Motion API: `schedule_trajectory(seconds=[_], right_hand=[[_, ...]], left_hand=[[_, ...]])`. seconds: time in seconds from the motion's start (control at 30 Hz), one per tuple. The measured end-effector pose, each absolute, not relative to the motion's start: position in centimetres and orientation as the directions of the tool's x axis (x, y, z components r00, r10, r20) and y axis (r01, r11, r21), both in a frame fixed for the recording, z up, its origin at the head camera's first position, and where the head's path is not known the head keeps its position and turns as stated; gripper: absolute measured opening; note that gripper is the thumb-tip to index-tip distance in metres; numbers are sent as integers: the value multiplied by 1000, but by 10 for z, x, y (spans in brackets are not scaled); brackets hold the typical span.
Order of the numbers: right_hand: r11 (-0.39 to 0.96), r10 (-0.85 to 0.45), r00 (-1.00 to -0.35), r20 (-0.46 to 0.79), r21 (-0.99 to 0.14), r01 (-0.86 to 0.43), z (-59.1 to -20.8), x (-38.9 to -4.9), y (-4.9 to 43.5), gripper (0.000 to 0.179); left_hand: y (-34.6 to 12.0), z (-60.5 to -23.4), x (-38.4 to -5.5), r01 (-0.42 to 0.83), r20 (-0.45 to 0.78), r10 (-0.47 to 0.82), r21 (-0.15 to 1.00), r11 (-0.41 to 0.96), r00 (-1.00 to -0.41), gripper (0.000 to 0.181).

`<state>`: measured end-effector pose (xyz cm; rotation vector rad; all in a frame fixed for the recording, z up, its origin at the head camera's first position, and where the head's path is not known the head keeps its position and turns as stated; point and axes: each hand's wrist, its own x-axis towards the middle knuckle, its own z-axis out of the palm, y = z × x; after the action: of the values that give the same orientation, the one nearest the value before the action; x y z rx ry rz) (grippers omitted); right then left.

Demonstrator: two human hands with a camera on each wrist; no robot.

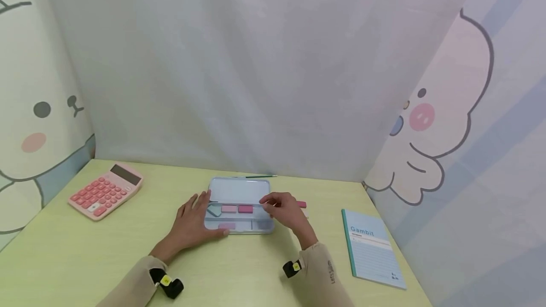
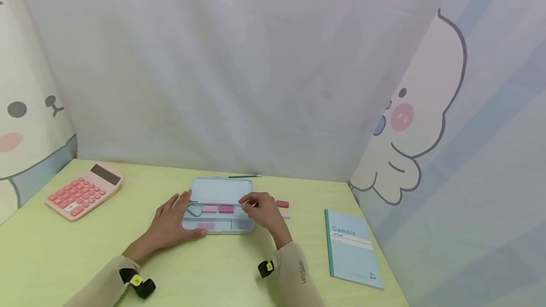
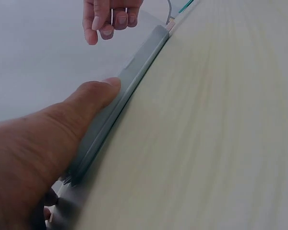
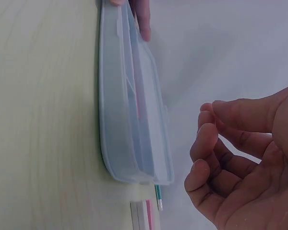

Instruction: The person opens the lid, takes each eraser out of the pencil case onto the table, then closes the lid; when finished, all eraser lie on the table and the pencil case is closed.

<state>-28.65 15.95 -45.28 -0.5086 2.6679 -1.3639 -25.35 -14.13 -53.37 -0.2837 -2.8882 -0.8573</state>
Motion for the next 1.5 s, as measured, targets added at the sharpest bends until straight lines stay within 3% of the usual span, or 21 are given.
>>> schedule_trajectory(seconds=[0.6, 1.1, 1.3, 1.5], right_hand=[[593, -508, -860, 53, -702, -394, -479, -280, 91, 13], [668, -515, -857, 5, -624, -405, -480, -275, 82, 14], [643, -506, -862, 29, -653, -400, -481, -273, 82, 8], [685, -468, -881, 62, -604, -406, -479, -266, 78, 7]], left_hand=[[-141, -527, -251, 225, 173, 156, 536, 814, -973, 136], [-143, -530, -251, 224, 170, 156, 539, 812, -973, 137], [-143, -529, -251, 223, 171, 153, 543, 809, -973, 136], [-144, -531, -252, 217, 163, 153, 535, 817, -975, 137]])
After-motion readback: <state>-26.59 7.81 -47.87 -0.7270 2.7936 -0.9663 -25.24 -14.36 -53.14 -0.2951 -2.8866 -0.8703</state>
